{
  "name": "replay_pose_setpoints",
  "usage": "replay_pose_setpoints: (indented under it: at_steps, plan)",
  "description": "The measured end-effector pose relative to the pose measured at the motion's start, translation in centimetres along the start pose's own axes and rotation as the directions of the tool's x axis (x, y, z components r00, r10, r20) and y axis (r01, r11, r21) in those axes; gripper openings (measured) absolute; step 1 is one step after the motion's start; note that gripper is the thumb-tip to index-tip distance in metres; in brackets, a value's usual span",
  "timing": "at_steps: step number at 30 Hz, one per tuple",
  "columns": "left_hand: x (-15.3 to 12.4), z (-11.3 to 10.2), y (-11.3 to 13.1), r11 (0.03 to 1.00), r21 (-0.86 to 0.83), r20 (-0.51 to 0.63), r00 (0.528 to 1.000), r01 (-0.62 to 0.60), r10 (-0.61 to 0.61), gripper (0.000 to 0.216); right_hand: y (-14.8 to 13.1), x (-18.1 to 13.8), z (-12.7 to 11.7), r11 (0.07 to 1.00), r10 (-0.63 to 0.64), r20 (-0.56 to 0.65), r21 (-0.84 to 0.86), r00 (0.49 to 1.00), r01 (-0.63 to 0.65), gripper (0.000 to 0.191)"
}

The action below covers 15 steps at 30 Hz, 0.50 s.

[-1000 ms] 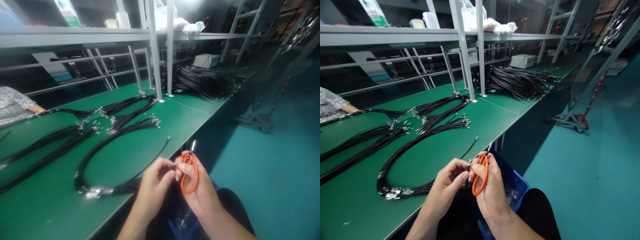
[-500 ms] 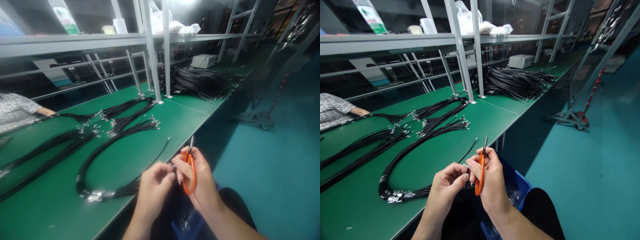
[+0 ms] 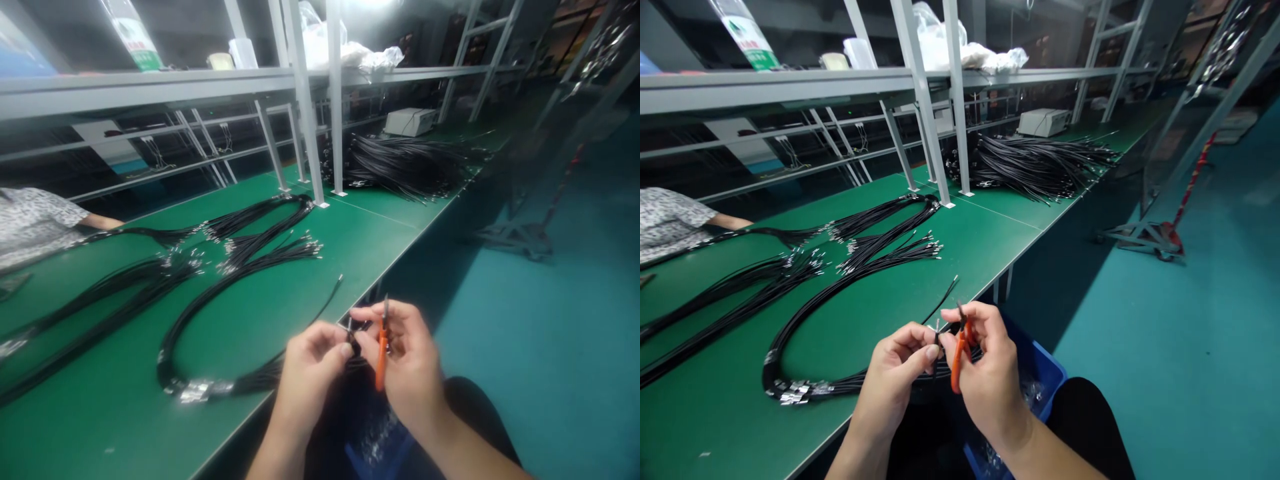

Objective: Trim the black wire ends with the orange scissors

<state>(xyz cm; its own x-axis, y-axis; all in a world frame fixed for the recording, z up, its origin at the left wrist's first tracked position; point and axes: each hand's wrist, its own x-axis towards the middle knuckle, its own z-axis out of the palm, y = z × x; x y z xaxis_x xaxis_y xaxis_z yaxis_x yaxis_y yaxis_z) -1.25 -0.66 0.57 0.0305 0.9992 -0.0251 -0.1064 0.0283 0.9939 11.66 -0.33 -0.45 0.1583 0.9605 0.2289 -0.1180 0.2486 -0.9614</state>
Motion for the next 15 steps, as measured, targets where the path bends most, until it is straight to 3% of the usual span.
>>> replay_pose_setpoints:
  at_steps: [5, 10, 15]
  plan:
    - [0.1, 0.1, -0.1, 1.000, -0.007, 0.005, 1.000, -0.011, 0.011, 0.009, 0.8, -0.1, 0.4, 0.985, -0.112, 0.037, -0.125, 0.993, 0.116, 0.020]
    - [0.1, -0.1, -0.3, 0.998, -0.058, 0.017, 1.000, -0.009, 0.010, 0.011, 1.3, 0.0, 0.2, 0.965, -0.198, 0.037, -0.166, 0.980, 0.201, 0.029]
    - [-0.4, 0.4, -0.1, 0.999, -0.038, -0.004, 1.000, -0.010, 0.010, 0.008, 1.2, -0.2, 0.0, 0.826, -0.426, 0.048, -0.387, 0.903, 0.410, 0.042]
